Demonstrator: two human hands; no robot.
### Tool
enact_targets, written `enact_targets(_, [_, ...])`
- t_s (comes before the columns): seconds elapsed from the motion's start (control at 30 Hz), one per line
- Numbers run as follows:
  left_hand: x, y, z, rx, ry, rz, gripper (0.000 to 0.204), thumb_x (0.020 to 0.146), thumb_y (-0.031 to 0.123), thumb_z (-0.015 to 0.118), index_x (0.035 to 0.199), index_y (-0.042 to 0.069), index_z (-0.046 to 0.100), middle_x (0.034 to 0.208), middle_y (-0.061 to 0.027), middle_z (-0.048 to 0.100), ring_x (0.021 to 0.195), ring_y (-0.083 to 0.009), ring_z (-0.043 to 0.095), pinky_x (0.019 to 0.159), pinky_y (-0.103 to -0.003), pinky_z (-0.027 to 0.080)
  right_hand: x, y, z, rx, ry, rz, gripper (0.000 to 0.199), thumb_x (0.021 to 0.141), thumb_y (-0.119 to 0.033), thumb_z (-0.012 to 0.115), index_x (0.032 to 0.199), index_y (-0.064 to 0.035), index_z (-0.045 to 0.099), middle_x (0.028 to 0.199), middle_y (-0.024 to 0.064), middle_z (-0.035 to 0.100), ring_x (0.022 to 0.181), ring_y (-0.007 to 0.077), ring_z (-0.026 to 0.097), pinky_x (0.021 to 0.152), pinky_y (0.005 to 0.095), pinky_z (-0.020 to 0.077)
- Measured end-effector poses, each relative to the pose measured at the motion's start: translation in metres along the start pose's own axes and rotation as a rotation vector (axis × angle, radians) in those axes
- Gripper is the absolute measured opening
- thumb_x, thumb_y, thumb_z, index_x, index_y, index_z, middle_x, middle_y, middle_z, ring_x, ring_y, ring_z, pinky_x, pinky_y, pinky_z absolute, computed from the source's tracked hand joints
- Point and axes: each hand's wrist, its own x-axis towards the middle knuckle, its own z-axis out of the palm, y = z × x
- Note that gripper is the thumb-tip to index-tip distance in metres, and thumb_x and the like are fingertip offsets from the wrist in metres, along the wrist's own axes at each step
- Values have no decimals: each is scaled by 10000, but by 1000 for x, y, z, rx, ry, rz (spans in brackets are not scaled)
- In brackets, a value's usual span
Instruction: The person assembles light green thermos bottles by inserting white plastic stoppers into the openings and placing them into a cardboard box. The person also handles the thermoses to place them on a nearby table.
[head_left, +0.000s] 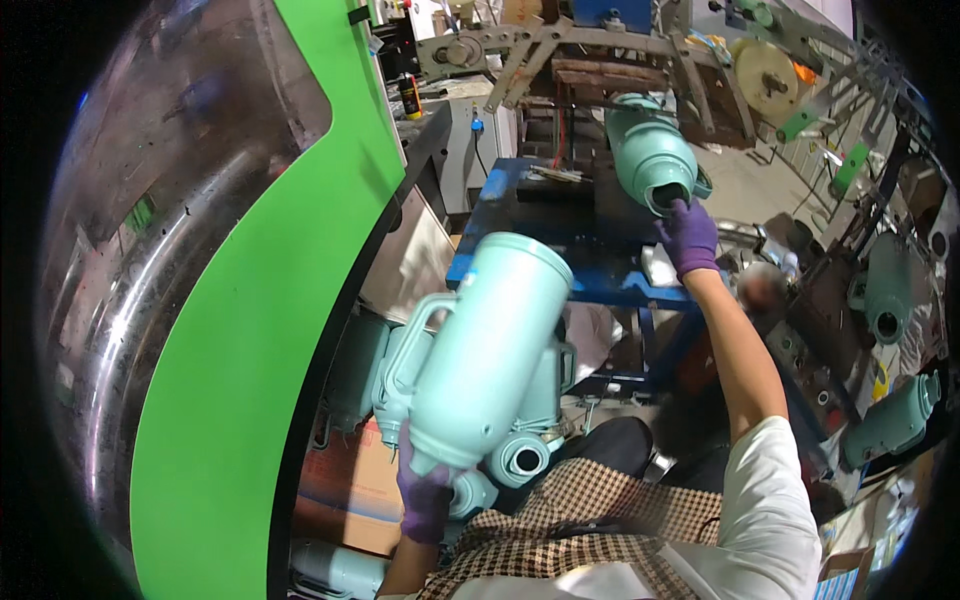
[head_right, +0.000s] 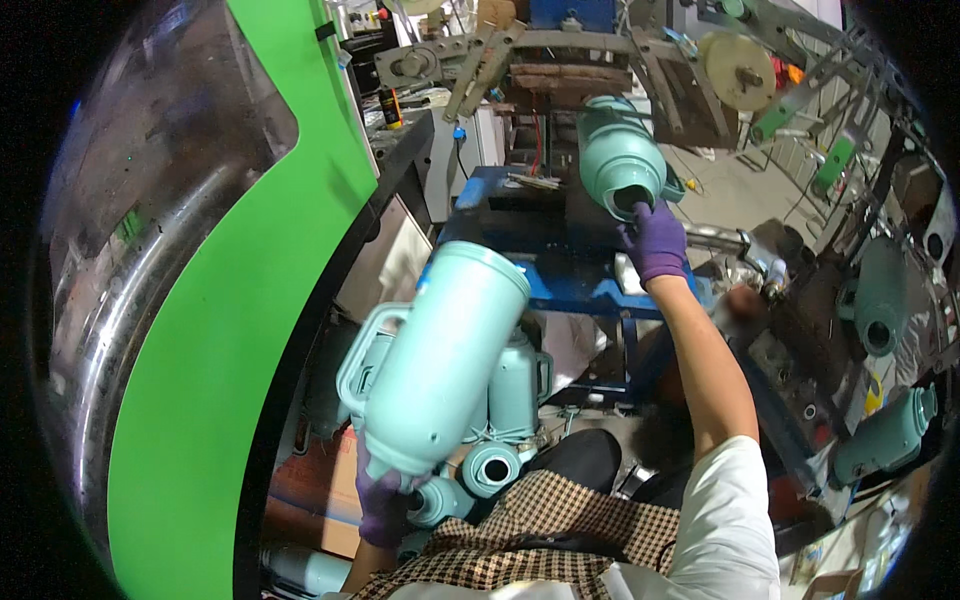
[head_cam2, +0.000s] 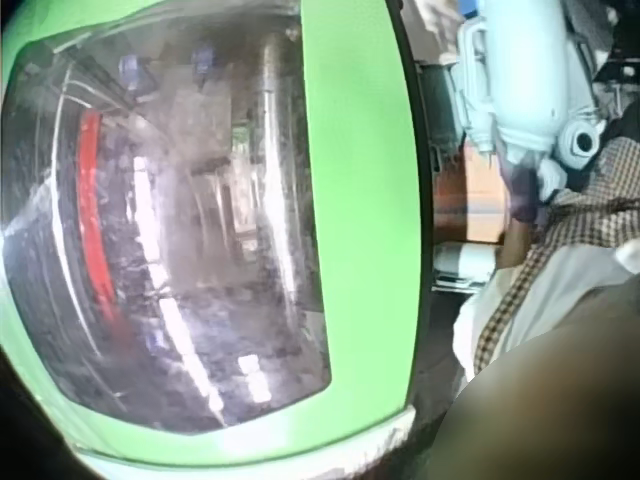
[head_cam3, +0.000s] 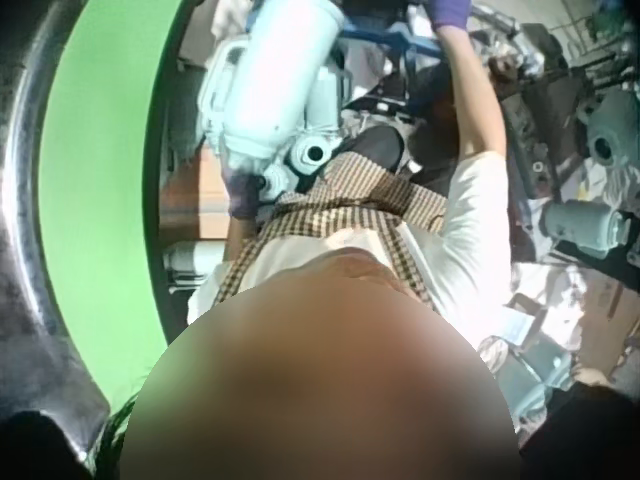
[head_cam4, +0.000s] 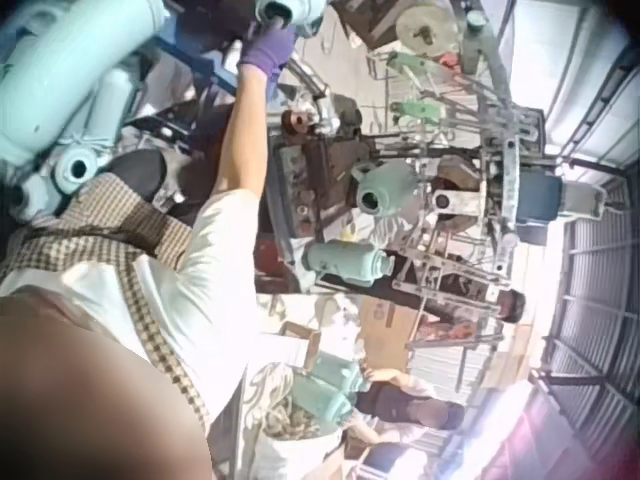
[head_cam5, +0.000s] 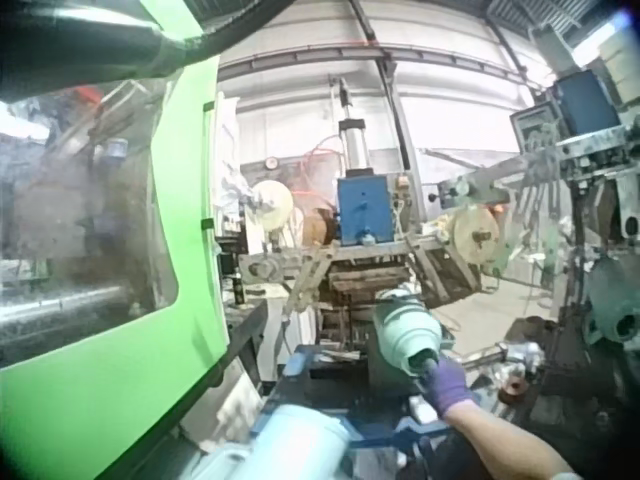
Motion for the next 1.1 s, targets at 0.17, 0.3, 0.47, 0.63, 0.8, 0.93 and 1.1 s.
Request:
enact_targets(0.17, [51, 32, 9, -59, 132, 0, 879, 787, 97, 652, 1568, -26, 269, 1441, -168, 489, 1296, -243, 498, 1116, -351, 377, -154, 52, -109, 391, 234, -156, 368, 757, -3, 674, 1122, -40, 639, 1122, 175, 634, 1021, 366, 619, 880, 434, 500])
enact_targets(0.3, [98, 66, 55, -214, -50, 50, 799, 850, 143, 620, 1570, 55, 287, 1440, -196, 473, 1236, -358, 557, 983, -469, 517, -341, 142, -273, 650, 662, 569, 403, 865, -147, 605, 1248, -20, 592, 1278, 180, 581, 1166, 360, 557, 1008, 465, 427])
enact_targets(0.47, [108, 78, 89, -359, -109, 130, 857, 802, -34, 680, 1560, 51, 290, 1397, -191, 507, 1151, -315, 613, 917, -434, 600, -518, 166, -370, 708, 1233, 984, 524, 1000, -326, 518, 1405, 6, 532, 1473, 186, 514, 1347, 352, 480, 1169, 504, 334])
enact_targets(0.63, [139, 73, 153, -217, -52, 215, 844, 819, -130, 680, 1553, 78, 320, 1399, -157, 511, 1104, -267, 619, 908, -430, 608, -643, 167, -434, 762, 1236, 931, 462, 1001, -312, 533, 1363, -26, 560, 1446, 155, 535, 1293, 329, 511, 1148, 476, 353])
enact_targets(0.8, [154, 63, 178, -33, -52, 516, 840, 803, -131, 718, 1543, 84, 385, 1401, -153, 537, 1116, -226, 608, 934, -345, 558, -676, 187, -436, 697, 1241, 1048, 474, 985, -315, 558, 1363, -29, 559, 1431, 147, 545, 1279, 319, 523, 1133, 464, 372])
enact_targets(0.93, [159, 94, 195, 615, 43, 989, 925, 751, 64, 857, 1547, 57, 386, 1488, -180, 506, 1295, -266, 524, 1115, -374, 417, -689, 202, -402, 781, 1239, 1147, 482, 972, -307, 576, 1363, -25, 559, 1417, 146, 554, 1266, 310, 534, 1121, 454, 386])
enact_targets(1.1, [161, 128, 266, 805, -10, 975, 1030, 710, 262, 849, 1585, 159, 317, 1532, -380, 306, 1410, -504, 378, 1073, -481, 452, -678, 210, -364, 915, 1247, 1160, 493, 956, -298, 600, 1362, -20, 559, 1399, 145, 566, 1251, 298, 547, 1105, 441, 403])
